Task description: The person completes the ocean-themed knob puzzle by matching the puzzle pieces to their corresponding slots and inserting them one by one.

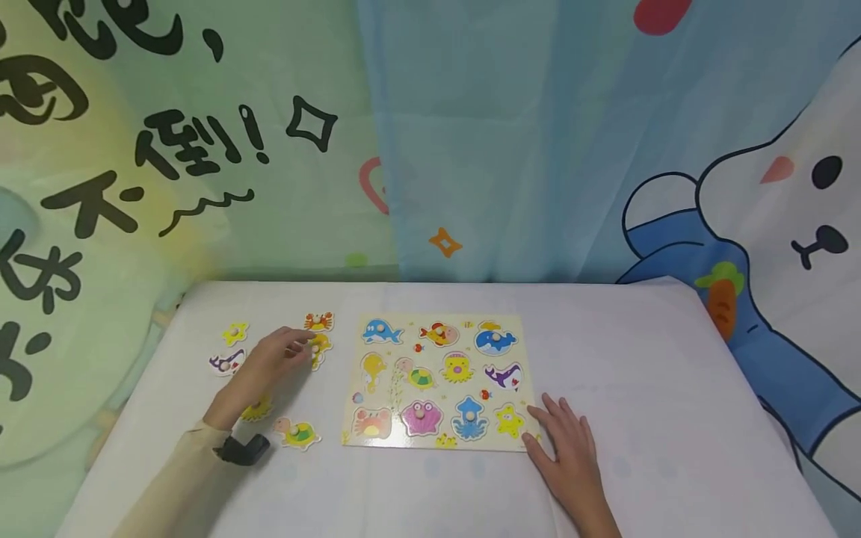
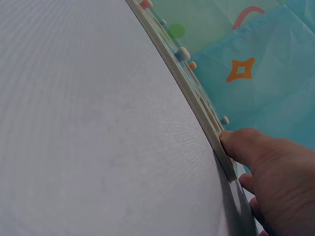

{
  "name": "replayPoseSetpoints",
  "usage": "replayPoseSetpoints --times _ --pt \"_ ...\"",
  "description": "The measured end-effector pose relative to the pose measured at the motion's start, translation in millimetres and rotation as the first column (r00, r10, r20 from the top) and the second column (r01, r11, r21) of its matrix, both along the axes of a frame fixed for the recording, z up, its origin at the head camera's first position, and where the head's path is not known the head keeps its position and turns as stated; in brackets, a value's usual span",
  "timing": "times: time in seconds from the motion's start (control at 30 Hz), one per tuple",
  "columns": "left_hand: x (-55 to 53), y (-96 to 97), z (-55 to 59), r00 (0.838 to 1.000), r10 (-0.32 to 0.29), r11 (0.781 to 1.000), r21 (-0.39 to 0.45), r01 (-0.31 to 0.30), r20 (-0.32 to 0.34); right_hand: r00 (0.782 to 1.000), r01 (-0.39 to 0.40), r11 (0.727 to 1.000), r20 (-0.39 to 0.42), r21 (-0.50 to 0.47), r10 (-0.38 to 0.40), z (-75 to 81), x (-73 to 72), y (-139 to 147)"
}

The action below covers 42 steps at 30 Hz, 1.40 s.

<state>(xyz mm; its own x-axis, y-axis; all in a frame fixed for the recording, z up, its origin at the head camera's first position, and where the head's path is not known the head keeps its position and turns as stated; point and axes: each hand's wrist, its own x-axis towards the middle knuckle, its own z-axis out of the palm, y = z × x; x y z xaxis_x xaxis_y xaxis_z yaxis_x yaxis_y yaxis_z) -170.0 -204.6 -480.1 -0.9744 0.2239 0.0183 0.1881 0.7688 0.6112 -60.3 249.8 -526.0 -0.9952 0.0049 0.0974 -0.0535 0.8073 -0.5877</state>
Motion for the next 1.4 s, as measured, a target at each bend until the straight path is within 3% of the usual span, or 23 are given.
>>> replayPoseSetpoints --times 0.2,0.37,0.5,0.67,0.83,1.1,1.27,1.4 --pt "-17.0 3.5 -14.3 0.996 0.015 1.000 -0.029 -0.012 0.089 1.000 -0.003 1.000 -0.006 0.002 0.003 -1.1 1.0 -2" --pt "-19.7 6.0 -17.2 0.991 0.079 0.997 -0.029 -0.076 0.110 1.000 -0.001 1.000 0.003 0.013 0.001 -0.6 0.9 -1" --pt "-16.1 8.1 -16.2 0.992 0.097 0.995 -0.044 -0.093 0.085 1.000 -0.001 1.000 0.010 0.004 0.001 0.4 0.1 -2" --pt "-5.5 14.4 -9.7 0.999 0.046 0.999 -0.023 -0.046 -0.019 1.000 0.001 1.000 0.019 0.011 -0.001 0.8 -0.4 -3" --pt "2.5 29.8 -6.4 0.995 -0.011 1.000 0.000 0.011 -0.101 1.000 0.004 1.000 0.010 0.015 -0.004 -0.8 0.4 -1" --pt "13.5 64.1 -15.7 0.992 -0.109 0.994 -0.005 0.108 -0.068 1.000 0.005 1.000 0.010 -0.001 -0.005 -2.0 0.3 -1" --pt "10.5 80.2 -20.3 0.990 -0.133 0.991 0.003 0.133 -0.052 1.000 0.004 1.000 0.008 -0.005 -0.004 -1.8 0.7 -1" --pt "6.3 89.0 -20.9 0.992 -0.128 0.992 -0.002 0.128 0.010 1.000 0.002 1.000 -0.001 -0.006 -0.002 -1.5 0.8 0"
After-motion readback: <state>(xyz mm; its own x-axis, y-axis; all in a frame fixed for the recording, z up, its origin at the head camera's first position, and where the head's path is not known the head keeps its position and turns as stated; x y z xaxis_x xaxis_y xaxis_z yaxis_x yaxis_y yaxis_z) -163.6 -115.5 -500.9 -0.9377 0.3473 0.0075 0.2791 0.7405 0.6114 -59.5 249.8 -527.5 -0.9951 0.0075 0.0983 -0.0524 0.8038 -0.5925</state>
